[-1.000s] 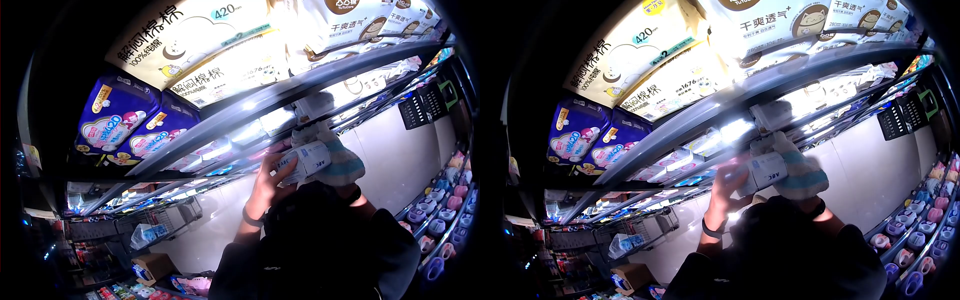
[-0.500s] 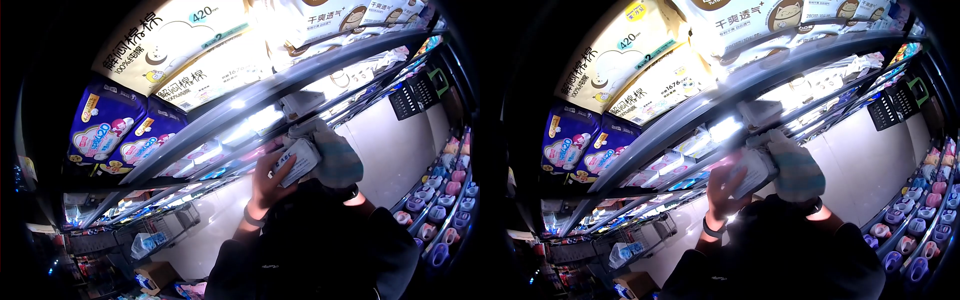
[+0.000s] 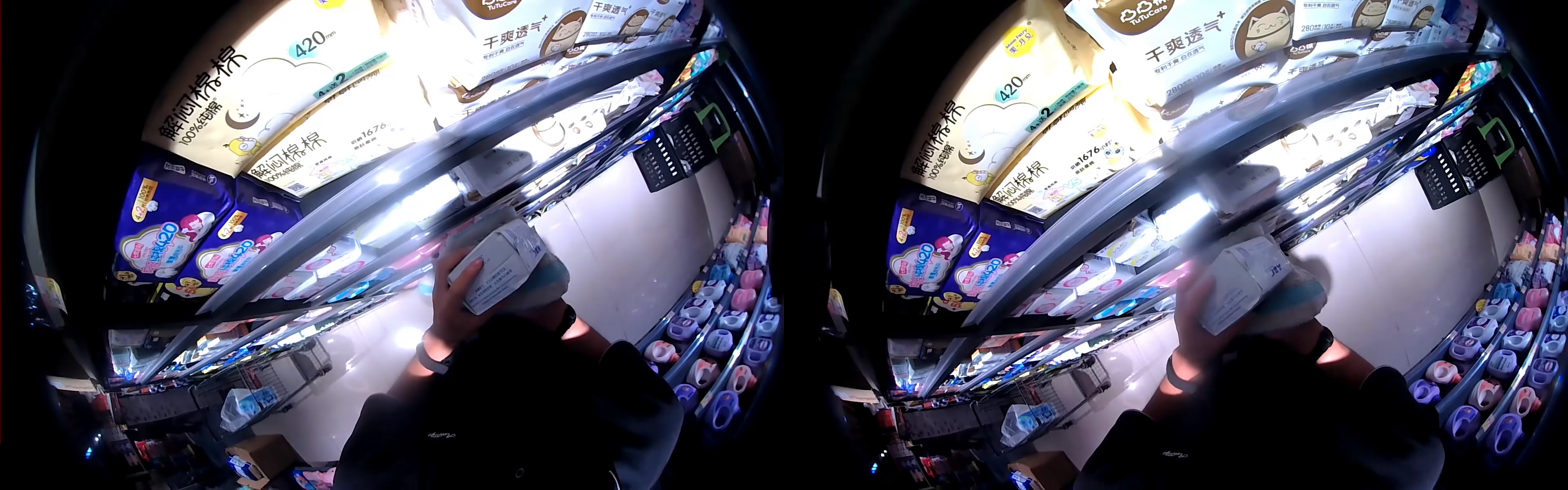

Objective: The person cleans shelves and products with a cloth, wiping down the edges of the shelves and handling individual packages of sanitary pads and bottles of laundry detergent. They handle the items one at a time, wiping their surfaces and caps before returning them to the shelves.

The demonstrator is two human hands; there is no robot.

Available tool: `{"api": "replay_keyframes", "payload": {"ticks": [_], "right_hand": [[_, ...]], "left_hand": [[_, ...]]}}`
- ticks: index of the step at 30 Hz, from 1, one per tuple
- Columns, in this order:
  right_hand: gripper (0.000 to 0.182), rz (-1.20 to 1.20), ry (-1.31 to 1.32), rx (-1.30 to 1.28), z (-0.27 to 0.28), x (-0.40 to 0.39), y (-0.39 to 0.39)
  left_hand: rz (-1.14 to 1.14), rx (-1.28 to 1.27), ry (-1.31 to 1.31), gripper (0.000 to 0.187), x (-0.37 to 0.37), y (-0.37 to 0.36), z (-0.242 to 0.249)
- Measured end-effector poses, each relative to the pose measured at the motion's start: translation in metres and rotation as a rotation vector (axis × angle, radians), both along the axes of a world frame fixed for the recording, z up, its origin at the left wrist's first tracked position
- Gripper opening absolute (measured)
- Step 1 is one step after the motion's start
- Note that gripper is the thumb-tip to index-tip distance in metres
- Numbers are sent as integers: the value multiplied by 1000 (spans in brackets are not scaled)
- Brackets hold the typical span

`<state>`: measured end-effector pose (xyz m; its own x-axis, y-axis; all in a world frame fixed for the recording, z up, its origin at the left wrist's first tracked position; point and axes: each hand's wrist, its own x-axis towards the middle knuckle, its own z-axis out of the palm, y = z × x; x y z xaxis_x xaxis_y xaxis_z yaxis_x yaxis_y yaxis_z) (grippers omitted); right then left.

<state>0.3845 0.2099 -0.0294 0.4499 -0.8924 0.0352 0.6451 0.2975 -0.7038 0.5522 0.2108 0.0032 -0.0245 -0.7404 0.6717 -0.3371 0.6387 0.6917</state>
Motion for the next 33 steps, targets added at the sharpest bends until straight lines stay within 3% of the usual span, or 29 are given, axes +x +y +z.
{"api": "replay_keyframes", "payload": {"ticks": [1, 3, 6, 10, 20, 27, 33], "right_hand": [[70, 9, 74, 21, 7, 1, -9], [66, -315, 650, -259, 59, 5, -25], [55, -412, 957, -468, 69, 3, -28], [51, -526, 1161, -781, 107, -2, -41], [50, -419, 1034, -820, 104, -7, -6], [49, -384, 954, -759, 89, 2, -26], [48, -331, 868, -690, 73, 12, -55]], "left_hand": [[-2, 20, -12, 76, 2, 2, 1], [-1, 86, -52, 76, 8, 3, -7], [8, 158, -122, 75, 15, 3, 6], [-97, 336, -233, 74, 35, 2, 25], [-196, 385, -496, 75, 41, -8, 39], [-167, 287, -386, 60, 43, -7, 39], [-62, 279, -224, 57, 43, 1, 13]]}}
